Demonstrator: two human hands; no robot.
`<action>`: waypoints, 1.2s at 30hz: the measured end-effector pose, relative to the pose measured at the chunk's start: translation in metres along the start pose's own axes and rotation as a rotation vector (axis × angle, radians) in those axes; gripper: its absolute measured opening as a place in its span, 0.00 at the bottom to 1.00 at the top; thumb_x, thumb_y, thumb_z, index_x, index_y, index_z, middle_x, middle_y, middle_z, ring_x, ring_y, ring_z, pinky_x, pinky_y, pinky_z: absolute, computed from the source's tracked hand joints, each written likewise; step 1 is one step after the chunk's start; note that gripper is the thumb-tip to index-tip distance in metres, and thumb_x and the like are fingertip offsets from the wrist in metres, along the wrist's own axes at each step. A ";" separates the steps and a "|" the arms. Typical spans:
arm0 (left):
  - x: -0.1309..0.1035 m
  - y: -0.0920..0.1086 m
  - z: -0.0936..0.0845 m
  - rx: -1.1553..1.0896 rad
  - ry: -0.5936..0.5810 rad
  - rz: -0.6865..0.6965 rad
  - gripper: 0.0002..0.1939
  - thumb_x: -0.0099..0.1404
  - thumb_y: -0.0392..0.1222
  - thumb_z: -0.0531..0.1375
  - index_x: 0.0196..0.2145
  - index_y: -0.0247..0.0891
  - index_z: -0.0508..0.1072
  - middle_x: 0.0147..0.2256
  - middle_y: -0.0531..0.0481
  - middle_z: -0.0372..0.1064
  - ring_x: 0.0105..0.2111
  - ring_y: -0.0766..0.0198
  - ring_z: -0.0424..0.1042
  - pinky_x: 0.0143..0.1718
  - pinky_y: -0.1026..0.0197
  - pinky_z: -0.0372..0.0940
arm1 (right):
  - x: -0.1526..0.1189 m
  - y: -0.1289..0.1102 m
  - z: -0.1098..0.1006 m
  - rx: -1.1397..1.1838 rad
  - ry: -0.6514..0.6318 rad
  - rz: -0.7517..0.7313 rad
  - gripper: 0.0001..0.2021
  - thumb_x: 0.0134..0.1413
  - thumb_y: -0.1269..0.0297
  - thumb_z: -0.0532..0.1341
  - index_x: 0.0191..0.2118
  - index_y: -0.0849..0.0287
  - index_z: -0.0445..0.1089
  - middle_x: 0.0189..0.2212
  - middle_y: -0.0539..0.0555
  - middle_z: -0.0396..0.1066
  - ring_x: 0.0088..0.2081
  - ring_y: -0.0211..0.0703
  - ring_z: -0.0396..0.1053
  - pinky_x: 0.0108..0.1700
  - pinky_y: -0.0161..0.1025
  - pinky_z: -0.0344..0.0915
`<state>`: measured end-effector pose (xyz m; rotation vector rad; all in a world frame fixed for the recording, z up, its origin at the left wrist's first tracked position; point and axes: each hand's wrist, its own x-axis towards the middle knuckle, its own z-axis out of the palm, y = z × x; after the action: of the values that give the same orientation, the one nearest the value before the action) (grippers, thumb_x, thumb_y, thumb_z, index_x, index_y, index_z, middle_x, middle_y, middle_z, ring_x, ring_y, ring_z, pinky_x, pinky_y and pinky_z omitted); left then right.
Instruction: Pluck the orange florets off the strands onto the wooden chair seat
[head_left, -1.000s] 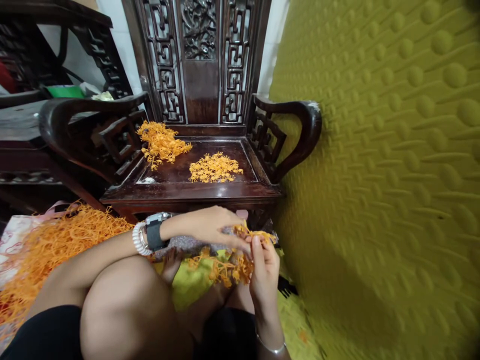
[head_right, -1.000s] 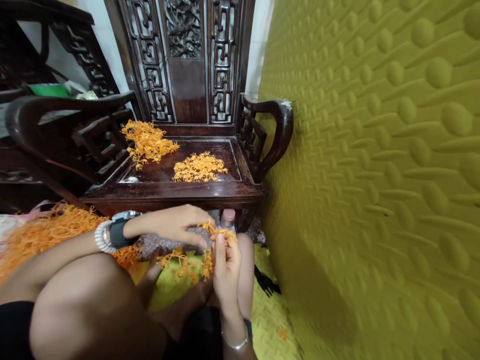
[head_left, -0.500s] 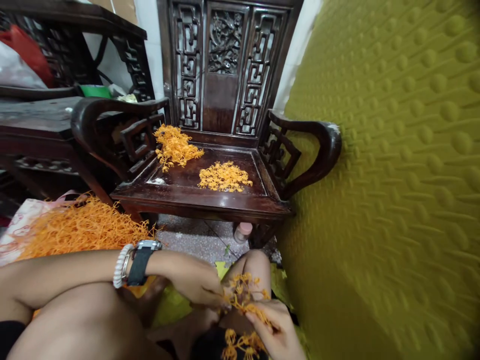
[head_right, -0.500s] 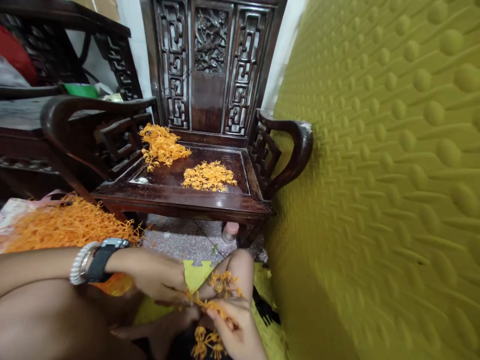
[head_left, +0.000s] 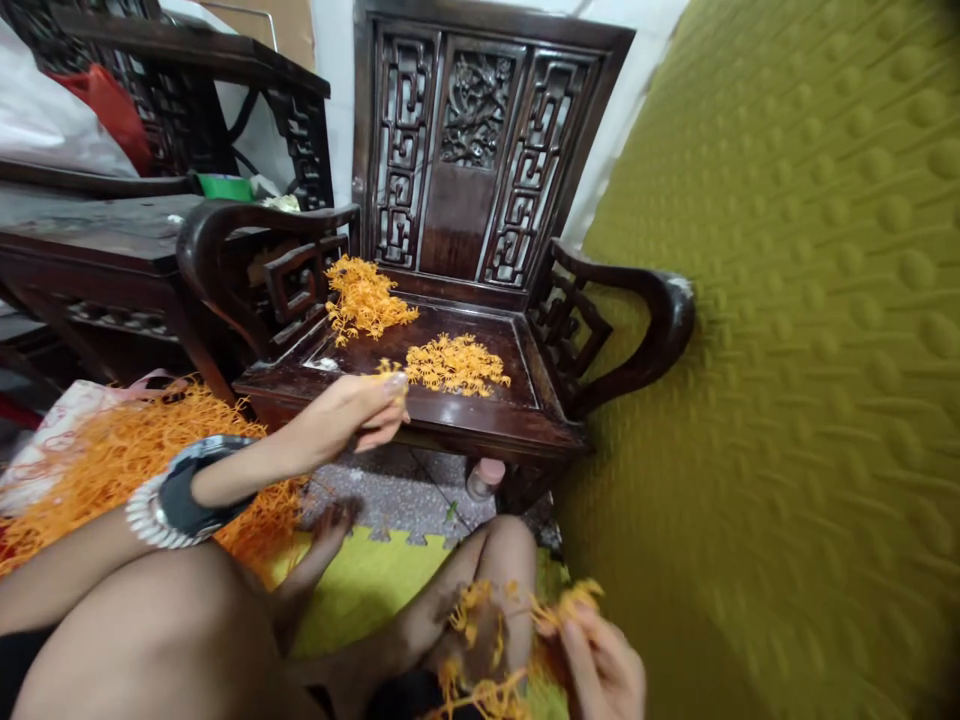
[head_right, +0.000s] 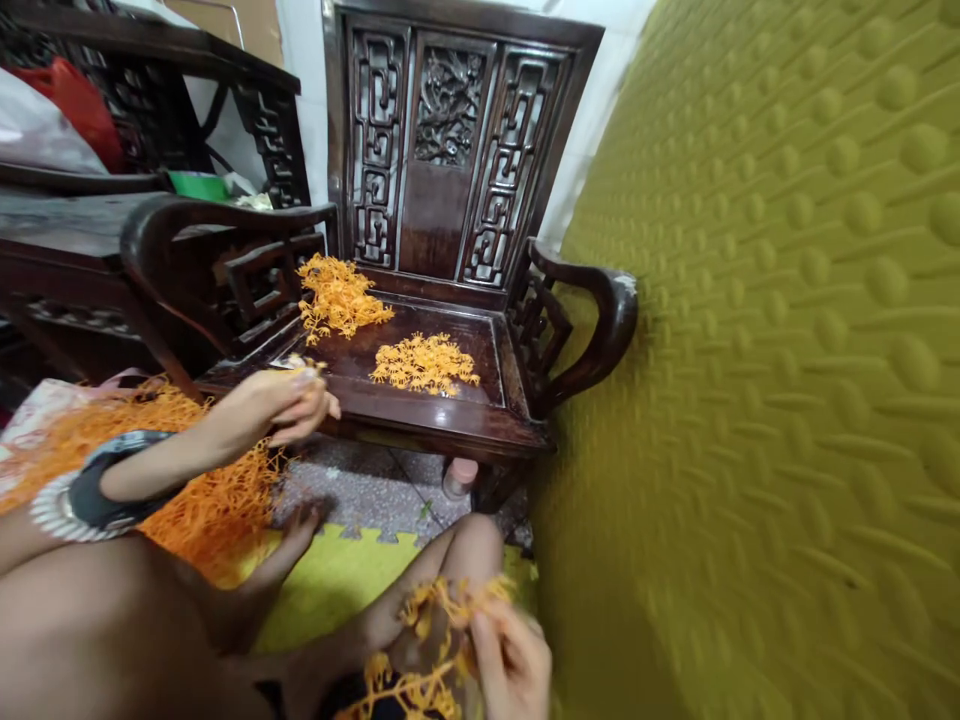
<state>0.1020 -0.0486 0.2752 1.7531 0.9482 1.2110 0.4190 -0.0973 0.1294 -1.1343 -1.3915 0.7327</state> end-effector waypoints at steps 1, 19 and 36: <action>0.006 -0.006 0.002 0.063 0.013 -0.046 0.25 0.71 0.52 0.45 0.19 0.41 0.56 0.15 0.57 0.53 0.18 0.67 0.54 0.32 0.58 0.61 | 0.005 -0.005 0.008 -0.025 -0.072 -0.041 0.11 0.51 0.55 0.66 0.25 0.56 0.76 0.21 0.55 0.72 0.24 0.44 0.69 0.26 0.37 0.65; 0.097 -0.069 0.046 0.328 -0.102 -0.068 0.23 0.69 0.53 0.49 0.49 0.30 0.69 0.45 0.38 0.72 0.33 0.62 0.72 0.40 0.59 0.65 | 0.037 -0.047 0.048 0.203 -0.363 0.215 0.20 0.55 0.47 0.60 0.26 0.60 0.70 0.16 0.44 0.52 0.18 0.32 0.46 0.21 0.32 0.45; 0.031 -0.067 0.075 -0.008 -0.219 -0.096 0.11 0.64 0.44 0.59 0.36 0.34 0.79 0.38 0.47 0.78 0.41 0.60 0.75 0.45 0.61 0.67 | 0.033 -0.046 0.076 0.171 -0.226 0.166 0.15 0.59 0.52 0.57 0.38 0.59 0.74 0.27 0.52 0.69 0.22 0.35 0.56 0.24 0.33 0.53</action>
<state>0.1725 -0.0078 0.2086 1.7710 0.8857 0.9390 0.3385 -0.0691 0.1711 -1.0648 -1.4018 1.1059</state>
